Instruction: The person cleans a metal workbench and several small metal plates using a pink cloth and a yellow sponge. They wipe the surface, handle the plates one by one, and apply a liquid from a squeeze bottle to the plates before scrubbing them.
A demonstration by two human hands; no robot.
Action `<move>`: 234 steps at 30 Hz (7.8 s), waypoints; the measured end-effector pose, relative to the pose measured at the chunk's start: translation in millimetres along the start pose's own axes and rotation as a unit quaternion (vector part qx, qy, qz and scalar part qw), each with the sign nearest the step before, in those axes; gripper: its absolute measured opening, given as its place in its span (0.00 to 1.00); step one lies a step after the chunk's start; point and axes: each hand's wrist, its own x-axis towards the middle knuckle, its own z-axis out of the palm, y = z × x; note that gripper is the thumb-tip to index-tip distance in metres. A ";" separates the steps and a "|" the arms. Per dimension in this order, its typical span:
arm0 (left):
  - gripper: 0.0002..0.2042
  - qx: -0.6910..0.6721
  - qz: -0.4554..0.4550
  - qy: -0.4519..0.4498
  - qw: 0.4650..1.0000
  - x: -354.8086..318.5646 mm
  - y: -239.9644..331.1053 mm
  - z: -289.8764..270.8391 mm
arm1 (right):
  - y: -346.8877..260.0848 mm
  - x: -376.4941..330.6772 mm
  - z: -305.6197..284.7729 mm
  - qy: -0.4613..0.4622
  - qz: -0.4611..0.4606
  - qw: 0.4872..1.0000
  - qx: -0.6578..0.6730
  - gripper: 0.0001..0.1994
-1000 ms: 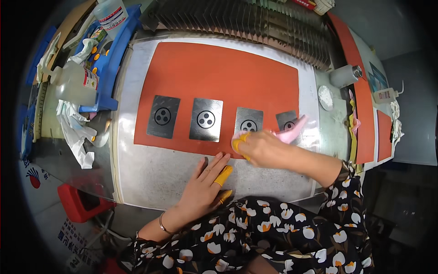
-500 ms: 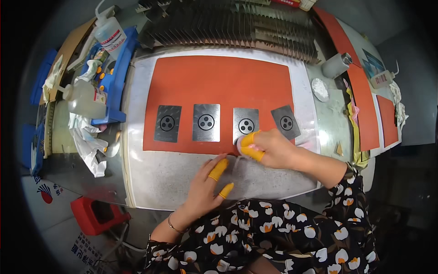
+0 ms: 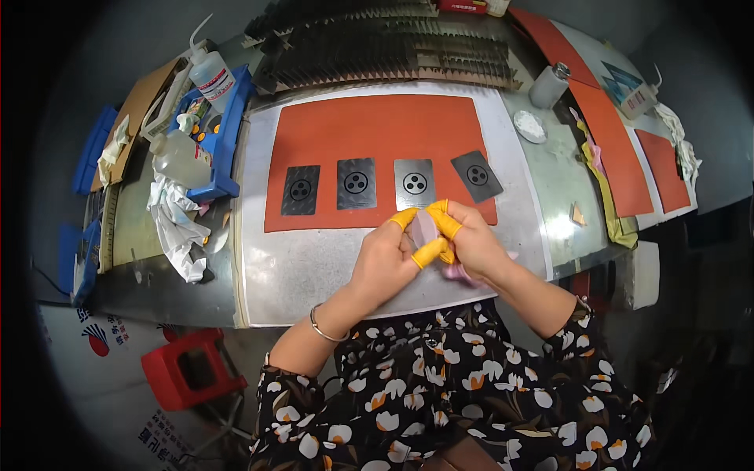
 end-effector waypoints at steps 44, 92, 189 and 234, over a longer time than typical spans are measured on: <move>0.38 0.263 0.089 -0.098 0.956 107.8 9.9 68.4 | -160.8 0.1 -186.6 0.184 -0.152 0.878 -0.415 0.05; 0.28 0.315 -0.079 0.027 0.945 9.3 -36.4 -45.0 | -91.7 115.8 -313.6 0.242 -0.201 0.700 -0.641 0.09; 0.29 0.383 0.135 -0.202 0.891 258.7 27.7 91.9 | -71.6 51.2 -308.2 0.283 -0.181 0.815 -0.472 0.10; 0.23 0.222 -0.130 0.367 0.894 40.3 -149.0 -274.3 | -46.7 31.1 -99.1 0.040 -0.097 0.938 -0.331 0.04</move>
